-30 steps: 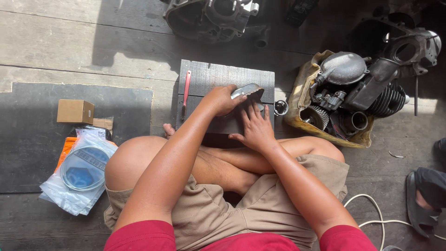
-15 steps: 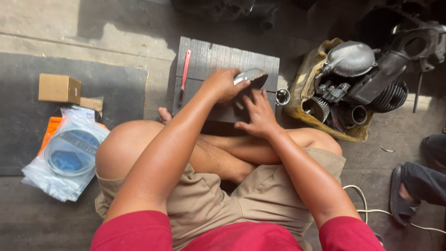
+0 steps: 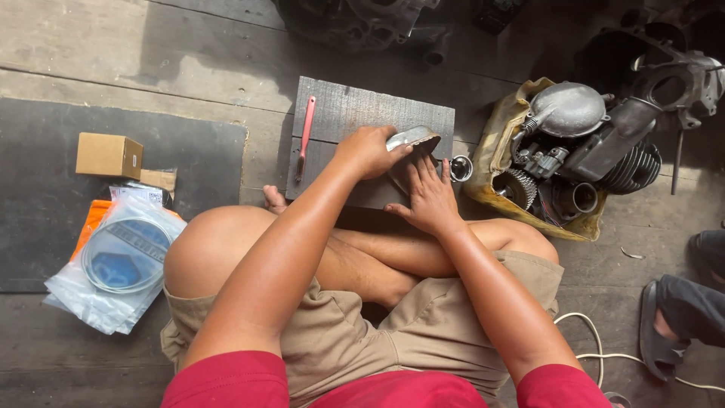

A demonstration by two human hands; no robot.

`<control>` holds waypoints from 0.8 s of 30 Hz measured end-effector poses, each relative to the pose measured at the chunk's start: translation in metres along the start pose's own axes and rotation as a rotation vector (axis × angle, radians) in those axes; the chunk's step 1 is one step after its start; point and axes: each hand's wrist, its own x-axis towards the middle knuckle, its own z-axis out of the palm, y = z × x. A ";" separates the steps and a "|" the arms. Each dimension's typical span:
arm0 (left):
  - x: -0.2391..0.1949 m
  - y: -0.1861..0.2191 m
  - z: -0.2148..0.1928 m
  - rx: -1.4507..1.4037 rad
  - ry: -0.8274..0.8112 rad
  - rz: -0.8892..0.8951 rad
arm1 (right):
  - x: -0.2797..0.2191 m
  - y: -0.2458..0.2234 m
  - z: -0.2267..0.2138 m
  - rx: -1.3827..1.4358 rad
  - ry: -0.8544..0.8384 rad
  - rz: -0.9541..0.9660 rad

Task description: Sanding the interior surface of a metal engine component by hand using sandpaper

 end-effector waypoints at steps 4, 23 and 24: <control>-0.004 0.002 0.002 0.003 0.010 -0.021 | -0.001 0.011 0.018 0.098 0.002 -0.086; -0.008 0.006 0.001 0.023 -0.029 -0.065 | -0.001 -0.027 -0.008 -0.094 0.020 0.045; -0.008 0.008 0.001 0.024 -0.035 -0.078 | -0.001 -0.035 -0.013 -0.010 -0.025 0.128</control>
